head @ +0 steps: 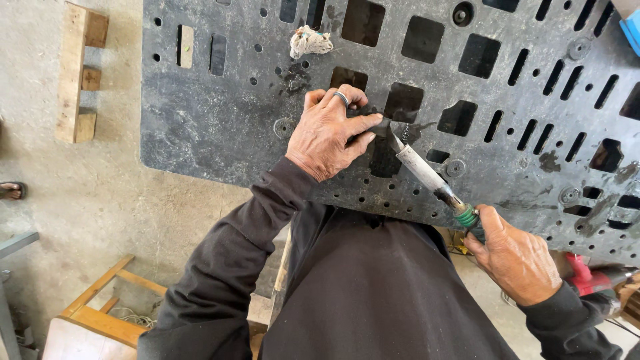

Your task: The person rests a large perforated metal plate on their lap and uses a heated hand tool to melt residue out of its holes one at a time, occasionally wiping the tool tip with a cloth and repositioning the plate to reach different openings.

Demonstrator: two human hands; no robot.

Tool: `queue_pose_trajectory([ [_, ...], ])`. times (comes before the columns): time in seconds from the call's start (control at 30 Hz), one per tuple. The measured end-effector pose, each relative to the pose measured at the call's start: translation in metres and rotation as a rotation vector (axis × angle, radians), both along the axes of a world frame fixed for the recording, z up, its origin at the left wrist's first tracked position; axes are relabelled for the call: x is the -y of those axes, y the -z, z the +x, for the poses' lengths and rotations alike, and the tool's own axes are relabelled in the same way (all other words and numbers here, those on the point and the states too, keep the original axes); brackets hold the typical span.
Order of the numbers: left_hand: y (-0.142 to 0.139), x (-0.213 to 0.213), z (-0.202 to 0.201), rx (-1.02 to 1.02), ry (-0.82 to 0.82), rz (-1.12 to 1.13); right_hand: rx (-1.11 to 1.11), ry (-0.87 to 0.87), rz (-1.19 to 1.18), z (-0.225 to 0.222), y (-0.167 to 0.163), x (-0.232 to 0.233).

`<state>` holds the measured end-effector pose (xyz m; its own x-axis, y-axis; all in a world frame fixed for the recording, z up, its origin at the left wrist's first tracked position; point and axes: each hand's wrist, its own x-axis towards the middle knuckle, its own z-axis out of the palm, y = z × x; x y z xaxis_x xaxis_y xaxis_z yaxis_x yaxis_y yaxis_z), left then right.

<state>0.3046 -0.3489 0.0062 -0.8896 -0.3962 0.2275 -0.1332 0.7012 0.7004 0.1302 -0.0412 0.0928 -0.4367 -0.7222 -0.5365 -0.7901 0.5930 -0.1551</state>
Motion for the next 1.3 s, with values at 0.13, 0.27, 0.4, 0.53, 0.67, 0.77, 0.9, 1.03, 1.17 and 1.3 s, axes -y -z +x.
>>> queue_pose_trajectory([
  [0.13,0.003,0.0,-0.001,0.011,0.004,-0.014,0.005,0.022,0.064,0.001,0.001,-0.001],
  [0.27,0.005,0.0,-0.002,0.03,0.008,-0.016,0.015,0.008,0.004,0.003,0.002,-0.003],
  [0.4,0.005,0.0,-0.002,0.036,0.016,-0.016,0.025,0.021,0.014,0.005,0.002,-0.004],
  [0.53,0.004,0.0,-0.002,0.035,0.013,-0.009,0.031,0.037,0.028,0.007,0.002,-0.005],
  [0.67,0.004,0.0,-0.001,0.026,0.013,-0.005,0.036,0.035,0.004,0.008,0.003,-0.004],
  [0.77,0.004,0.001,-0.002,0.023,0.014,0.0,0.033,0.026,0.033,0.006,0.002,-0.002],
  [0.9,0.004,0.001,-0.002,0.031,0.014,0.026,0.059,-0.01,-0.022,-0.002,0.0,0.002],
  [1.03,0.004,0.001,-0.002,0.032,0.009,0.02,0.067,-0.011,0.01,-0.006,0.0,0.005],
  [1.17,0.005,0.001,-0.002,0.027,0.001,0.011,0.092,-0.002,0.092,-0.009,0.001,0.007],
  [1.3,0.005,0.0,-0.002,0.031,0.0,0.014,0.1,-0.025,0.089,-0.015,0.002,0.008],
])
